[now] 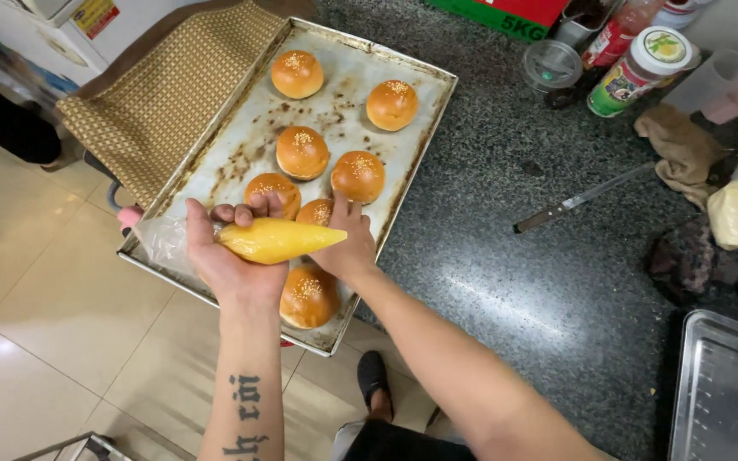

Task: Preparing sandwiches by adding spreads and lettuce to burger buns.

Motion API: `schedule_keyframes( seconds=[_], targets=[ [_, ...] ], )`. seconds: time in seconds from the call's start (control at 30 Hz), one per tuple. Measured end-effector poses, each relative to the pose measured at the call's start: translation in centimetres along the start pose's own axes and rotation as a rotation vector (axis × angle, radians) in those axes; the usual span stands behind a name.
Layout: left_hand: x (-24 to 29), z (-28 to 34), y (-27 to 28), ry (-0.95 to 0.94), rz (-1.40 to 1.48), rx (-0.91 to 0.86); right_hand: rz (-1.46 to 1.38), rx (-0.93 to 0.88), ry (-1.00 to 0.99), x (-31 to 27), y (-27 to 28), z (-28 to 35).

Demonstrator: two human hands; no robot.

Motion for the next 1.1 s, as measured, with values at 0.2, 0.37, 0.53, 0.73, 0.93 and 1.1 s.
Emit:
schedule_keyframes(
  seconds=[0.2,0.37,0.53,0.73,0.93,1.1],
  targets=[
    [-0.7,0.9,-1.3,0.0,-0.04,-0.041,-0.294,0.024,-0.069,3.0,6.9,2.2],
    [-5.1,3.2,-3.5,0.041,-0.121,-0.143,-0.76,0.132,-0.005,8.4,16.1,9.1],
    [-13.0,6.6,-5.1,0.077,-0.207,-0.225,-0.913,0.144,-0.155,14.2,23.1,15.6],
    [-21.8,11.4,-5.4,0.072,-0.434,-0.419,-0.998,0.143,-0.217,17.5,26.9,20.9],
    [-27.1,15.7,-4.5,0.046,-0.622,-0.612,-1.204,0.068,-0.215,19.1,29.0,23.8],
    [-29.5,18.8,-3.8,0.074,-0.632,-0.761,-1.31,-0.017,-0.037,22.2,30.3,24.1]
  ],
)
Point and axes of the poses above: each hand's wrist, its own z-axis away from the middle knuckle, its own y-axis out of the back of the hand, x = y × z, the point moved 1 cm from there along -z, towards the middle knuckle, and after that the axes turned 5 degrees about -x, right-handed, at the moved point
